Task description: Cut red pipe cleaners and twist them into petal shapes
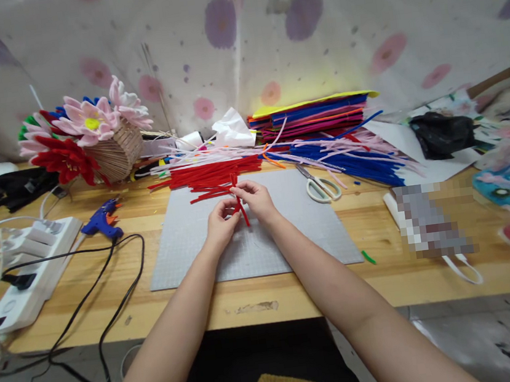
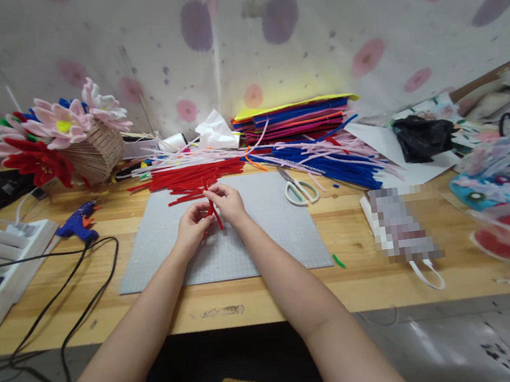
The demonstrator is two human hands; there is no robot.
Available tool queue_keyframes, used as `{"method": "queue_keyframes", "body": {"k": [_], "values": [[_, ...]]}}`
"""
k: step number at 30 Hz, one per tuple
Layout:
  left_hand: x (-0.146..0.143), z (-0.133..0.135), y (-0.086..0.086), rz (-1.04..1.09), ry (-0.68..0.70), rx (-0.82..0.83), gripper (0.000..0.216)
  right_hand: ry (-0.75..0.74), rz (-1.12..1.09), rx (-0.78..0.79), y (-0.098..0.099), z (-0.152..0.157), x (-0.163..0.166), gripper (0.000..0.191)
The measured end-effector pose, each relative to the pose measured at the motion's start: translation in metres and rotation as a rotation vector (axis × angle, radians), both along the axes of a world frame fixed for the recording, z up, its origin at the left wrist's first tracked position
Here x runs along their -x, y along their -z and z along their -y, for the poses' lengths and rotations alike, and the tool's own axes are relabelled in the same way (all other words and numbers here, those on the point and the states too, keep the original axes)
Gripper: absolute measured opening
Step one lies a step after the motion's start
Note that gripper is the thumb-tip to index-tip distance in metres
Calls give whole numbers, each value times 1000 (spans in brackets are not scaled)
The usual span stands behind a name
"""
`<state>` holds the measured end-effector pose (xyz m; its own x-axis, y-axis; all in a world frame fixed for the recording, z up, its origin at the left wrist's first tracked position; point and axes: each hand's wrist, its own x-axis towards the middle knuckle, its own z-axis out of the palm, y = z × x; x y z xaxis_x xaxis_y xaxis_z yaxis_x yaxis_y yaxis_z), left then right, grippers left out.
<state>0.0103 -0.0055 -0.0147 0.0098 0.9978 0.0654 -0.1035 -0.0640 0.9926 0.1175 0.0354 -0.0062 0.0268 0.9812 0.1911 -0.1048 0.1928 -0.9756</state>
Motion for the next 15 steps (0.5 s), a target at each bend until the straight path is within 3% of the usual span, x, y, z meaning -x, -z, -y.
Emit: {"method": "queue_keyframes", "body": {"k": [6, 10, 13, 15], "values": [[-4, 0, 0, 14, 5, -7, 18, 0, 21, -25, 1, 1, 6, 22], [-2, -1, -3, 83, -74, 62, 24, -56, 100, -55, -2, 4, 7, 24], [3, -4, -4, 195, -192, 111, 27, -40, 305, -39, -5, 11, 5, 31], [6, -6, -4, 286, -263, 139, 28, -65, 531, -49, -7, 18, 4, 23]]}}
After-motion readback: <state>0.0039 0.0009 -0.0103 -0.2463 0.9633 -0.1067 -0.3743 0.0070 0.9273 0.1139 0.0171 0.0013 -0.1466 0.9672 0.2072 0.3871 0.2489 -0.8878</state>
